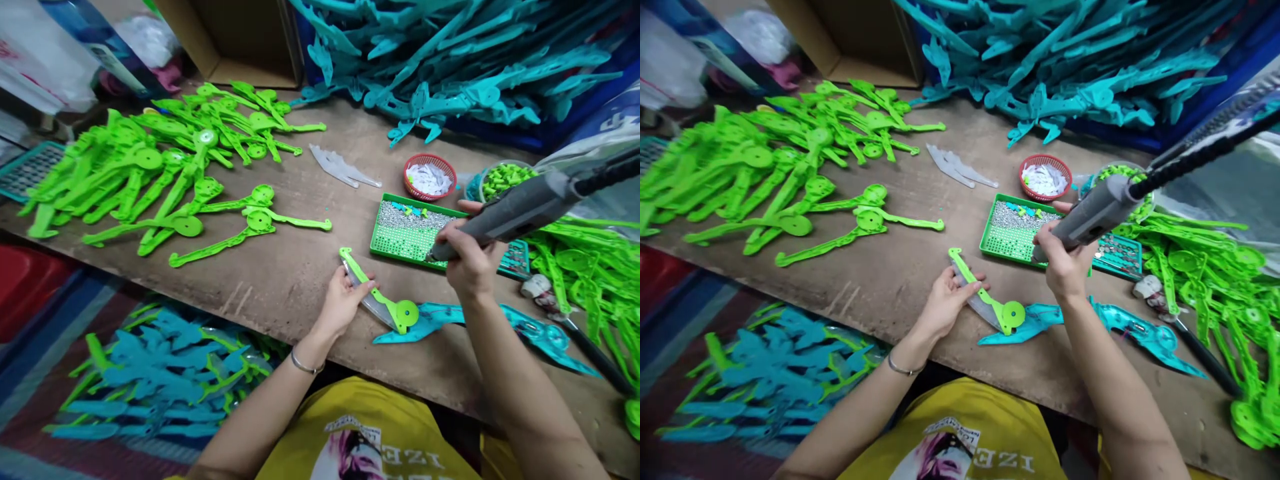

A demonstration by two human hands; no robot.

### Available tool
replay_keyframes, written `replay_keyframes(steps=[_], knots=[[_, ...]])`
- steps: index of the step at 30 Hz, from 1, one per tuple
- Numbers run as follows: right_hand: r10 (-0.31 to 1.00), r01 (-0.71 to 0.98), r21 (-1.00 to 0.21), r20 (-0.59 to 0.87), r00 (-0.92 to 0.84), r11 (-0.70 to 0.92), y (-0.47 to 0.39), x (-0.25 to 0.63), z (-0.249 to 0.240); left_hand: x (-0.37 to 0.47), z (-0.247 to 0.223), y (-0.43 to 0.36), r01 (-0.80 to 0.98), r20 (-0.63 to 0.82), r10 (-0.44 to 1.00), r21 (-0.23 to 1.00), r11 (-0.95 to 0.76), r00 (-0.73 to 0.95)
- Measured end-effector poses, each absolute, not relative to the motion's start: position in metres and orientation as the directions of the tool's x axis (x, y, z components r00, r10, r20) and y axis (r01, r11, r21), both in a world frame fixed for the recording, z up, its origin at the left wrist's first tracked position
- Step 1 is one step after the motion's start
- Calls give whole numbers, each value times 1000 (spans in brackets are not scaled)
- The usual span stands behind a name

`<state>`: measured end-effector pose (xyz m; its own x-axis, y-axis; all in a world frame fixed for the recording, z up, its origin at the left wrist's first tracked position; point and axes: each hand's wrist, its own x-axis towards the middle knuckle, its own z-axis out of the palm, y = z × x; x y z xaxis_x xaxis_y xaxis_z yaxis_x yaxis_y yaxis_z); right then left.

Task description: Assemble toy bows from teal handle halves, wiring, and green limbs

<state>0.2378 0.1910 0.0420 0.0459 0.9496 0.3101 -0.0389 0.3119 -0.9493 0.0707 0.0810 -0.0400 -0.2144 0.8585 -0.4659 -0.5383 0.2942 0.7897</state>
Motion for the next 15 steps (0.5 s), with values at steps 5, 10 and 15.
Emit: replay_keyframes(steps=[5,10,15], knots=[[932,-65,-931,353,75,358,202,218,15,72,-41,80,-552,-464,858,784,284,-219],[927,-56,-927,365,85,370,206,216,1,72,-38,79,-545,-467,857,787,290,-217],[926,-24,-929,367,91,370,208,214,2,73,-38,79,-539,-468,856,789,294,-218]])
